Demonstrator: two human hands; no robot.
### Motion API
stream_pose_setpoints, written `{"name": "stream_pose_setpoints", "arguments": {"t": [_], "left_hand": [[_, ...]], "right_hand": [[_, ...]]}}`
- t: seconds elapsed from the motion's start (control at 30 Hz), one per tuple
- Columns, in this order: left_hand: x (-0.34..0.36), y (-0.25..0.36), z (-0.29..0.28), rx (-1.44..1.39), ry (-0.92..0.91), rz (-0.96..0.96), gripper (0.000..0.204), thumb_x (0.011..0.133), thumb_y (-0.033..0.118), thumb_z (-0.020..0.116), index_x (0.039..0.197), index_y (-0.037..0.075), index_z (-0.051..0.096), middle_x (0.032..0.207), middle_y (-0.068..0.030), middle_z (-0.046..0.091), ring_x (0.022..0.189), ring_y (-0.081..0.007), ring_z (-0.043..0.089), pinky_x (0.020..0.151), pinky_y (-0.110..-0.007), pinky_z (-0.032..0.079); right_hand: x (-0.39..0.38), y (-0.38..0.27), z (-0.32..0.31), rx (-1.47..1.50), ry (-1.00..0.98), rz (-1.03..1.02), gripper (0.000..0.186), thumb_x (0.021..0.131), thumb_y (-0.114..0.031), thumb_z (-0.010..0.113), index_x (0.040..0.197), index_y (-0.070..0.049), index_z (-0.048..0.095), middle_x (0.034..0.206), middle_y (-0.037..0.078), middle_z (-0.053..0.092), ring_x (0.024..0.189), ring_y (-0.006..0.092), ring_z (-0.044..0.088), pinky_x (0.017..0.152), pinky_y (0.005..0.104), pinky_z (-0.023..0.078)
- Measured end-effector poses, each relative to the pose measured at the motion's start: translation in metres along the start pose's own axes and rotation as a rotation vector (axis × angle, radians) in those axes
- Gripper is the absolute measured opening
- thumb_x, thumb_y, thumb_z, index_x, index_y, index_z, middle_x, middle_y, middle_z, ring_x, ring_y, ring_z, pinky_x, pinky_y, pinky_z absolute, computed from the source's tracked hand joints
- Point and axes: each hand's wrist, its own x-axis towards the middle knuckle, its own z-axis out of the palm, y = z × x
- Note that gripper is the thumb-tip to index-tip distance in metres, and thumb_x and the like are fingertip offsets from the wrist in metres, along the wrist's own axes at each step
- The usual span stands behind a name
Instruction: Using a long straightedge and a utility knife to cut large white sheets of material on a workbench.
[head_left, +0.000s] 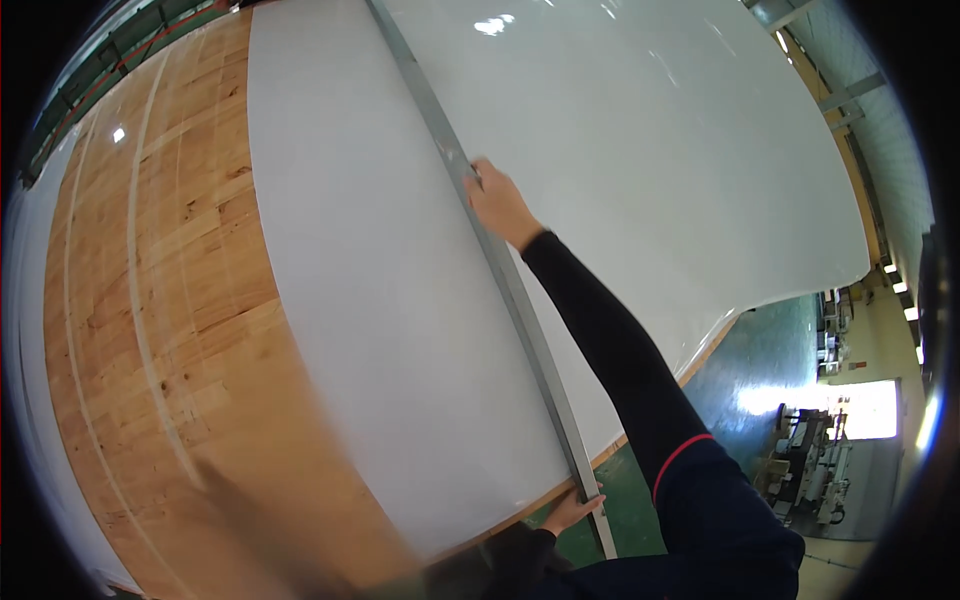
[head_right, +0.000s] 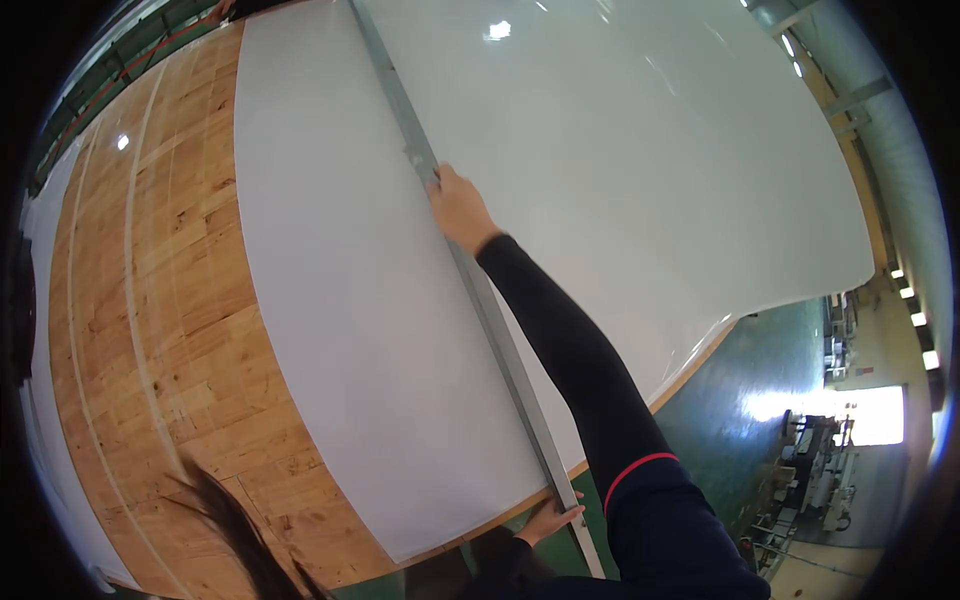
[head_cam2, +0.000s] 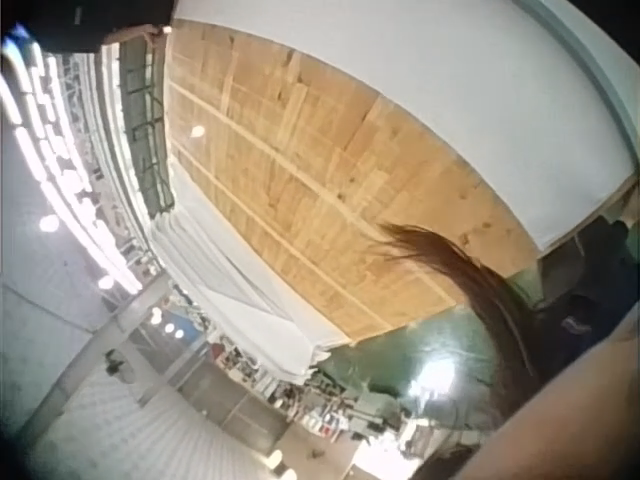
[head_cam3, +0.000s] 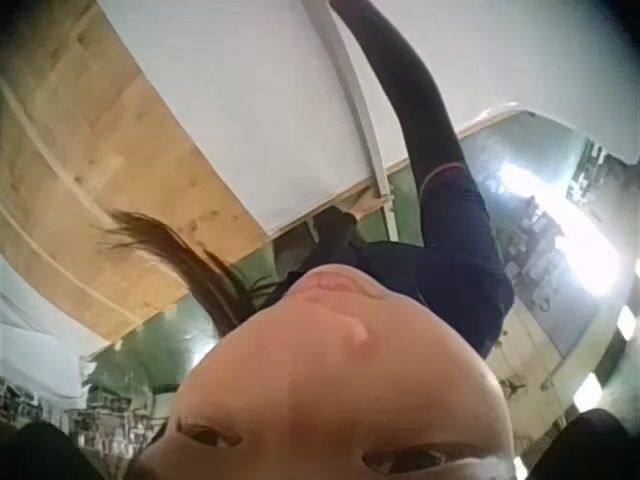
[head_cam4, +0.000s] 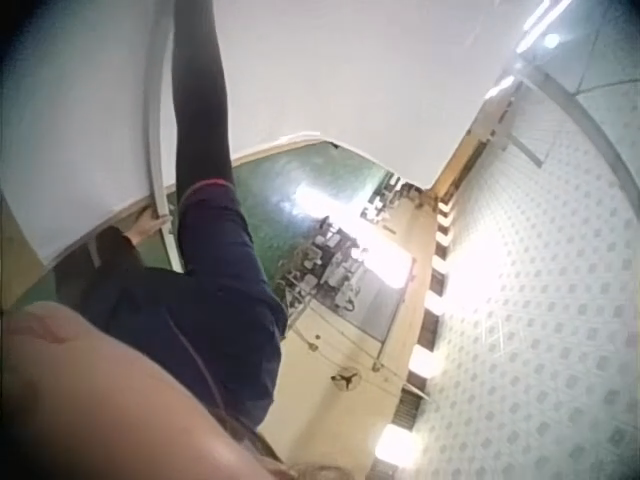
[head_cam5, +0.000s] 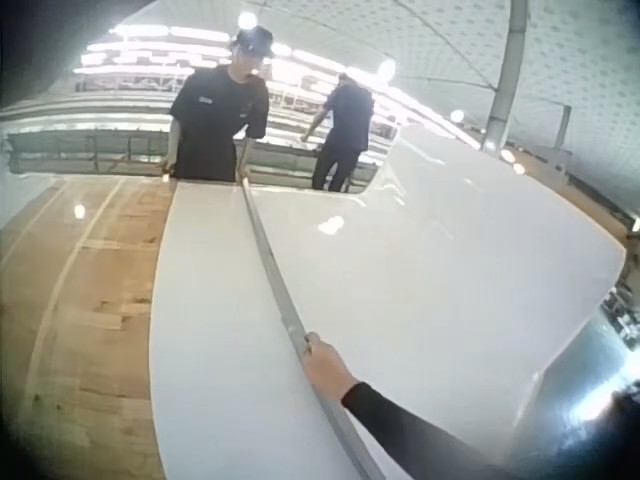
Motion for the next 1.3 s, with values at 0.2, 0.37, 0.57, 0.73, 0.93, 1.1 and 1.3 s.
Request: {"name": "stream_pose_setpoints", "arguments": {"t": [0.2,0.37,0.57,0.73,0.93,1.1,1.3], "left_hand": [[-0.004,0.014,-0.01,0.072,0.011,-0.022,0.045,0.073,0.033,0.057,0.104,0.003,0.045,0.096,-0.0099,0.05,0.091,-0.0167,0.048,0.079,-0.028,0.037],[-0.01,0.039,-0.007,0.083,-0.026,-0.076,0.048,0.073,0.033,0.057,0.105,0.0,0.044,0.097,-0.0118,0.05,0.095,-0.018,0.047,0.082,-0.028,0.036],[-0.007,0.015,-0.013,0.106,0.015,-0.005,0.053,0.072,0.038,0.057,0.106,-0.001,0.043,0.099,-0.0125,0.05,0.096,-0.0207,0.047,0.083,-0.029,0.035],[0.003,-0.012,-0.005,0.075,-0.028,-0.009,0.056,0.07,0.041,0.057,0.105,-0.001,0.043,0.1,-0.0131,0.05,0.097,-0.0219,0.046,0.083,-0.029,0.035],[0.003,-0.003,-0.011,0.123,0.016,-0.048,0.066,0.068,0.043,0.058,0.108,-0.006,0.039,0.102,-0.0167,0.049,0.097,-0.0249,0.047,0.084,-0.03,0.035],[0.003,0.005,-0.013,0.301,0.099,0.003,0.065,0.067,0.043,0.058,0.107,-0.006,0.04,0.102,-0.017,0.05,0.097,-0.0243,0.047,0.082,-0.03,0.036],[-0.004,0.019,-0.006,0.358,0.253,0.053,0.049,0.067,0.039,0.059,0.093,-0.002,0.053,0.09,-0.0143,0.056,0.086,-0.0234,0.054,0.075,-0.031,0.04]], "right_hand": [[0.084,-0.018,0.06,-0.714,-0.117,-0.054,0.046,0.073,-0.003,0.038,0.118,-0.004,0.034,0.069,0.016,0.056,0.063,0.0276,0.055,0.056,0.0344,0.046],[0.103,-0.003,0.081,-0.942,-0.083,0.033,0.053,0.07,-0.005,0.047,0.12,-0.004,0.032,0.065,0.009,0.057,0.061,0.0208,0.057,0.051,0.0285,0.046],[0.103,-0.04,0.102,-1.1,-0.225,0.158,0.058,0.066,-0.006,0.052,0.12,-0.004,0.031,0.068,0.007,0.057,0.062,0.0188,0.057,0.045,0.0271,0.046],[0.108,0.007,0.089,-1.209,-0.172,-0.041,0.069,0.061,-0.009,0.058,0.123,-0.006,0.028,0.064,0.003,0.057,0.058,0.0176,0.057,0.034,0.027,0.042],[0.092,-0.02,0.097,-1.069,-0.099,0.108,0.036,0.067,-0.011,0.054,0.103,-0.006,0.052,0.078,0.005,0.06,0.067,0.0222,0.059,0.045,0.0333,0.048],[0.087,-0.024,0.077,-0.979,-0.313,0.093,0.018,0.073,-0.01,0.046,0.081,-0.006,0.061,0.078,0.011,0.06,0.073,0.0245,0.058,0.059,0.0321,0.048],[0.034,-0.026,0.051,-0.944,-0.43,0.029,0.018,0.074,-0.011,0.045,0.078,-0.003,0.06,0.08,0.015,0.059,0.075,0.0264,0.058,0.063,0.0327,0.047]]}}
